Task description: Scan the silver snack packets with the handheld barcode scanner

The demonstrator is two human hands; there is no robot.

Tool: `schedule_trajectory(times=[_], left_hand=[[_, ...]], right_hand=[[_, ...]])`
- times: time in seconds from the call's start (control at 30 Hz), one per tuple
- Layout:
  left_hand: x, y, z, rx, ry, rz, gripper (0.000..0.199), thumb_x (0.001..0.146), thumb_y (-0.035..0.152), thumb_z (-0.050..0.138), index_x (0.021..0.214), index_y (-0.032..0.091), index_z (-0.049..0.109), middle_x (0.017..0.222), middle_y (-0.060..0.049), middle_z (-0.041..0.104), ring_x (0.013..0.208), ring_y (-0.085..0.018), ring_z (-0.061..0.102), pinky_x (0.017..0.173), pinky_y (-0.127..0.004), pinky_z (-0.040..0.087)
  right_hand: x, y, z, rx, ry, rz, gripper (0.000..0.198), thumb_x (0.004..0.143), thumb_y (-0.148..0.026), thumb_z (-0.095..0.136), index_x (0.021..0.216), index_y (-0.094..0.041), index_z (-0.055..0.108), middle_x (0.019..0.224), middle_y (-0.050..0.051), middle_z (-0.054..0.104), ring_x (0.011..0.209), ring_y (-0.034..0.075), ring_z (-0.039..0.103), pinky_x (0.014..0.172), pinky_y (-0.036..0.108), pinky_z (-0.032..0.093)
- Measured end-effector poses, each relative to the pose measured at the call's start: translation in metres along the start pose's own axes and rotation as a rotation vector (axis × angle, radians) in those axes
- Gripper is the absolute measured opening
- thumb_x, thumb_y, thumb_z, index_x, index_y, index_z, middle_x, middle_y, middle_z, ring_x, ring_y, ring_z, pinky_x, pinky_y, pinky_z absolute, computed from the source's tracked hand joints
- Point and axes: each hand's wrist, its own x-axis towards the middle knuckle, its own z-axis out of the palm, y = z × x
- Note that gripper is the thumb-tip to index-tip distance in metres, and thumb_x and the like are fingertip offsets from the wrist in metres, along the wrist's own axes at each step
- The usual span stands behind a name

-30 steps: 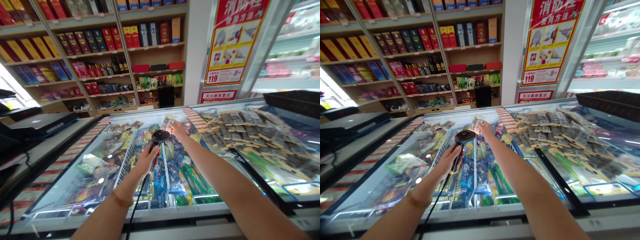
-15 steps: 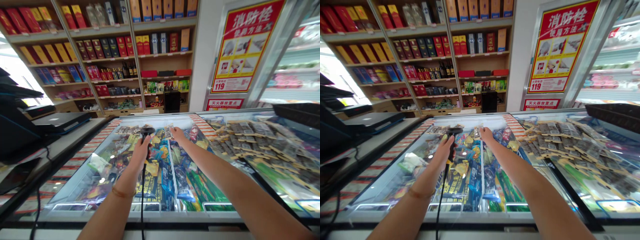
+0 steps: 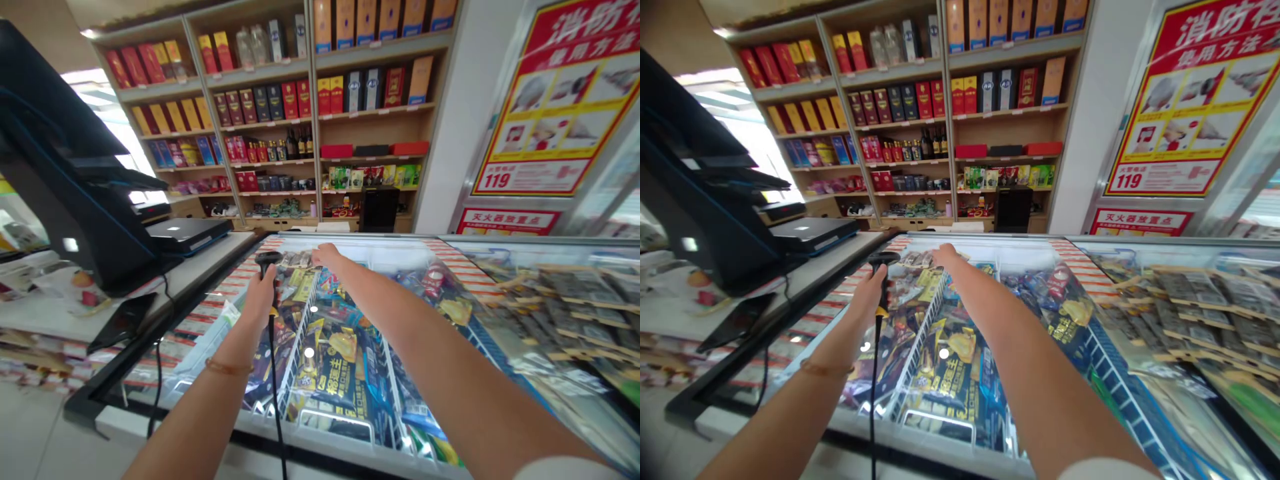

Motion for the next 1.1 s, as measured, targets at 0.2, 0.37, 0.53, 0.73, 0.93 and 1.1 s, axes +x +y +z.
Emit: schedule_trajectory(times=[0.2,0.37,0.53,0.73,0.93,1.1], left_hand=[[-0.012,0.006,0.039,-0.059,-0.064,-0.039,0.040,0.077,0.057,0.066,0.085,0.020,0.051,0.064,0.003,0.059,0.037,-0.008,0.047,0.037,-0.021,0.037],[-0.053,0.009,0.093,-0.100,-0.196,-0.123,0.038,0.079,0.054,0.066,0.084,0.020,0.051,0.063,0.003,0.059,0.037,-0.008,0.047,0.037,-0.022,0.036],[-0.098,0.002,0.139,-0.103,-0.338,-0.136,0.034,0.083,0.051,0.063,0.081,0.020,0.051,0.065,0.003,0.059,0.037,-0.008,0.047,0.036,-0.022,0.036],[-0.135,-0.012,0.162,-0.092,-0.440,-0.119,0.036,0.081,0.054,0.064,0.086,0.020,0.051,0.065,0.004,0.058,0.038,-0.008,0.047,0.036,-0.022,0.037],[-0.137,-0.044,0.159,-0.046,-0.561,0.019,0.048,0.072,0.062,0.069,0.087,0.022,0.049,0.067,0.006,0.058,0.039,-0.007,0.047,0.035,-0.021,0.036],[-0.135,-0.052,0.156,-0.037,-0.577,0.056,0.049,0.074,0.065,0.067,0.086,0.022,0.048,0.069,0.005,0.058,0.039,-0.007,0.047,0.035,-0.021,0.036]], right_hand=[[-0.039,-0.014,-0.057,-0.041,0.099,0.137,0.021,0.072,-0.001,0.073,0.081,-0.017,0.063,0.059,0.000,0.062,0.061,0.015,0.064,0.069,0.030,0.058],[-0.093,-0.036,-0.144,-0.185,0.095,0.107,0.019,0.072,-0.003,0.074,0.084,-0.016,0.068,0.070,0.000,0.067,0.067,0.012,0.065,0.072,0.027,0.057],[-0.147,-0.064,-0.253,-0.681,0.270,-0.041,0.016,0.082,-0.010,0.066,0.093,-0.016,0.075,0.092,0.005,0.075,0.088,0.017,0.070,0.084,0.031,0.056],[-0.207,-0.099,-0.381,-1.187,0.644,0.061,0.032,0.083,-0.024,0.072,0.111,-0.009,0.070,0.124,0.022,0.065,0.125,0.042,0.056,0.107,0.059,0.039],[-0.227,-0.093,-0.461,-1.336,0.815,0.289,0.061,0.058,-0.049,0.092,0.094,-0.006,0.069,0.137,0.035,0.049,0.133,0.053,0.038,0.107,0.066,0.029],[-0.213,-0.077,-0.490,-1.169,0.823,0.149,0.048,0.044,-0.042,0.094,0.068,-0.018,0.061,0.109,0.026,0.066,0.132,0.053,0.038,0.107,0.070,0.025]])
